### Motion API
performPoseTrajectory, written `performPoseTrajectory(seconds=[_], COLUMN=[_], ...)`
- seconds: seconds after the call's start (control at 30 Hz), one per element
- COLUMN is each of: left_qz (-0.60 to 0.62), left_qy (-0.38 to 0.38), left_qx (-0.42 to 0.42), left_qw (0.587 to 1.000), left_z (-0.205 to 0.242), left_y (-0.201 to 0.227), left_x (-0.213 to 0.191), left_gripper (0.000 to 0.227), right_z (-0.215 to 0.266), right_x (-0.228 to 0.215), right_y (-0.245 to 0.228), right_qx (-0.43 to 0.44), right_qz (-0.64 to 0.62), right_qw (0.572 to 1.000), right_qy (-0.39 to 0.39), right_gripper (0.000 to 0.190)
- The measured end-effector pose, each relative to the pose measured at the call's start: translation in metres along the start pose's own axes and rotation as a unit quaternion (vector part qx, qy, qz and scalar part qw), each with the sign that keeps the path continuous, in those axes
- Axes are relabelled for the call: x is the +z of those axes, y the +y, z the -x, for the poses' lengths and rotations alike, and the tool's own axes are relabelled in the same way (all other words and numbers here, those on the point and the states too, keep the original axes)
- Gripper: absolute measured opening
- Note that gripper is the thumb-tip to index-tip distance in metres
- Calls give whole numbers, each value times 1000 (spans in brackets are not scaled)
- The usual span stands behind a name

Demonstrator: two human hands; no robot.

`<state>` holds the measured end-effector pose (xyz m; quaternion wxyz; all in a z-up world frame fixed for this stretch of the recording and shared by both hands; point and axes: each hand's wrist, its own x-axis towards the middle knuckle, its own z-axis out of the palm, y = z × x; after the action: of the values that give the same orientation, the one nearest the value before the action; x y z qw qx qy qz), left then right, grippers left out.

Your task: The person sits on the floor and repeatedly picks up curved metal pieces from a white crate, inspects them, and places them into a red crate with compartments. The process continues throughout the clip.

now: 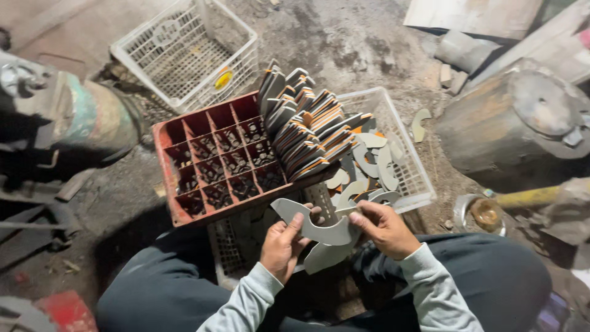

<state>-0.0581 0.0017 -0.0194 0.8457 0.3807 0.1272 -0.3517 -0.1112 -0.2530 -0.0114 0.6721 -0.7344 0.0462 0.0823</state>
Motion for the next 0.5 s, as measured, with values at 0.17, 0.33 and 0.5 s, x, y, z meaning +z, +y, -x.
performPoseTrajectory(seconds=[0.17, 0.33, 0.5], left_qz=[47, 55, 68], left_qy=[3, -5, 52], left_qx=[132, 129, 111], left_qw=[990, 990, 990], left_z=[17, 23, 22], left_y=[28, 37, 33], left_x=[-32, -38, -19], left_gripper=[42, 49, 68], right_z=[-3, -8, -5], right_x=[-10, 30, 99], right_y=[-24, -33, -6], right_qx=[98, 51, 48], right_qz=[-100, -201, -147], right_qw=[984, 976, 986], right_qy=[107, 68, 61], right_gripper=[27, 39, 32])
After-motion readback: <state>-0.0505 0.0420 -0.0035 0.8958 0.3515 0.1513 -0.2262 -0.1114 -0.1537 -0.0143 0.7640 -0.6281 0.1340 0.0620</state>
